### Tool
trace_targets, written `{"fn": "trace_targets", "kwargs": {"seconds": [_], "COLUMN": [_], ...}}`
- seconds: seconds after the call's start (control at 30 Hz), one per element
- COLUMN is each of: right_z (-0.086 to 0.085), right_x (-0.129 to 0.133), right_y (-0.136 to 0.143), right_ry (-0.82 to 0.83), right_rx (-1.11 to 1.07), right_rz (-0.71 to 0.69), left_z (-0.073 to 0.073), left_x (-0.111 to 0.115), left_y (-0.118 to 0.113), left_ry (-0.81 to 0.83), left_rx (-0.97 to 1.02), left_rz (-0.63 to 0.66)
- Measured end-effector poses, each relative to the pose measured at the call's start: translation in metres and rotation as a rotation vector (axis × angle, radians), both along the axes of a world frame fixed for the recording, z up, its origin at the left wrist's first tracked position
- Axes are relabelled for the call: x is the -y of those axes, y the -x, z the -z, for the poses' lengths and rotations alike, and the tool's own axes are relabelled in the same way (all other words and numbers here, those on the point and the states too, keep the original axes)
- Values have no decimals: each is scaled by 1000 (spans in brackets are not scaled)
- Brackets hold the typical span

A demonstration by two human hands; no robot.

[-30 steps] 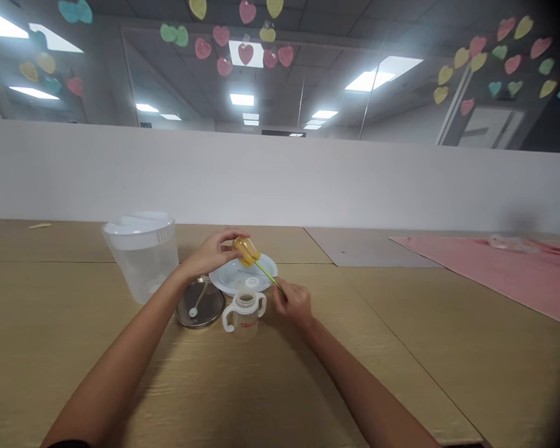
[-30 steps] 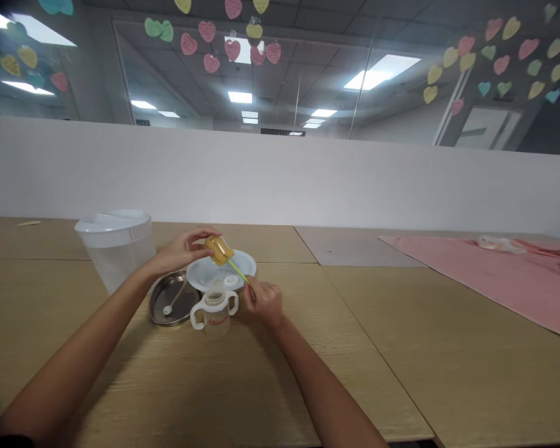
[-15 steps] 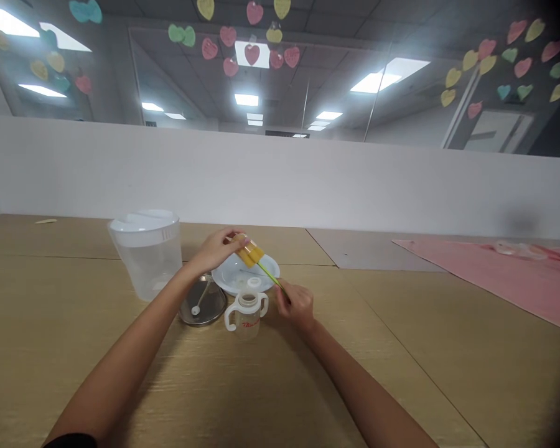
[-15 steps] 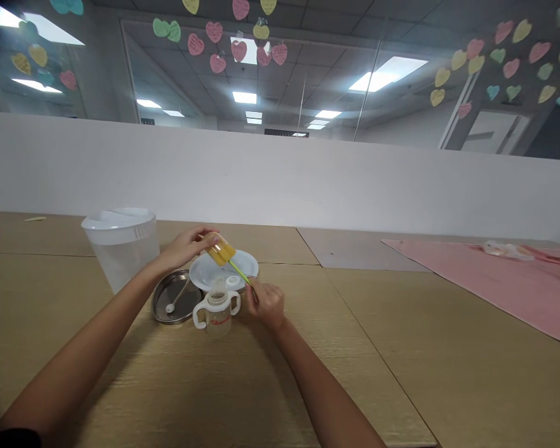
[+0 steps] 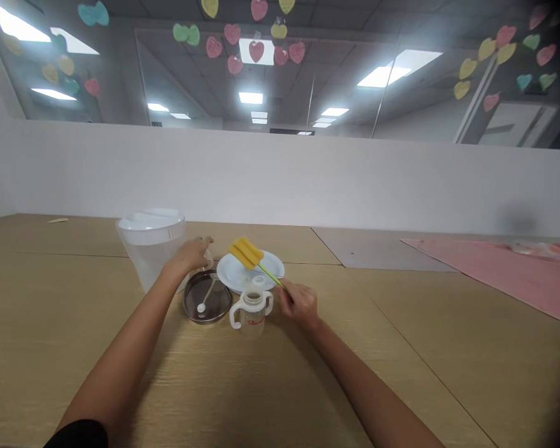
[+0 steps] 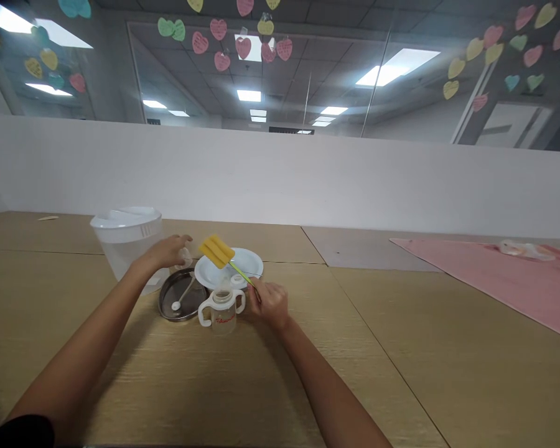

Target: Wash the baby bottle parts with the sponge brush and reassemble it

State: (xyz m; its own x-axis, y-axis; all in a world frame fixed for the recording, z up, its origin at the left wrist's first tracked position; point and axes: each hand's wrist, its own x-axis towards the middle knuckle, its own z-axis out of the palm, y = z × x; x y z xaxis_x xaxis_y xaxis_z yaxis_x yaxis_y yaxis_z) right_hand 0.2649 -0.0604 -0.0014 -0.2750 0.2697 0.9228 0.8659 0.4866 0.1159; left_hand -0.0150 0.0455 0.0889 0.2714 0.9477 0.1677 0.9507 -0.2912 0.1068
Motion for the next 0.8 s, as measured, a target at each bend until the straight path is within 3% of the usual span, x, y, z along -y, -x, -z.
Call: {"fn": "trace_targets", "kwargs": {"seconds": [0.27, 0.47, 0.67, 0.8], "right_z": [-2, -2, 2, 3], "right_x": [1, 1, -2, -4], "right_y": [1, 2, 0, -2], "right_ry": [19, 12, 47, 56], "right_rx": [19, 12, -99, -121], "right_rz": [-32, -38, -5, 1], "left_z": [30, 38, 28, 38], "left_x": [-12, -14, 2, 11], "left_y": [-10, -15, -46, -72], "left_ry": [218, 158, 76, 99], "left_rx": [-48, -29, 34, 51], "left_rz": [50, 21, 270, 407]}}
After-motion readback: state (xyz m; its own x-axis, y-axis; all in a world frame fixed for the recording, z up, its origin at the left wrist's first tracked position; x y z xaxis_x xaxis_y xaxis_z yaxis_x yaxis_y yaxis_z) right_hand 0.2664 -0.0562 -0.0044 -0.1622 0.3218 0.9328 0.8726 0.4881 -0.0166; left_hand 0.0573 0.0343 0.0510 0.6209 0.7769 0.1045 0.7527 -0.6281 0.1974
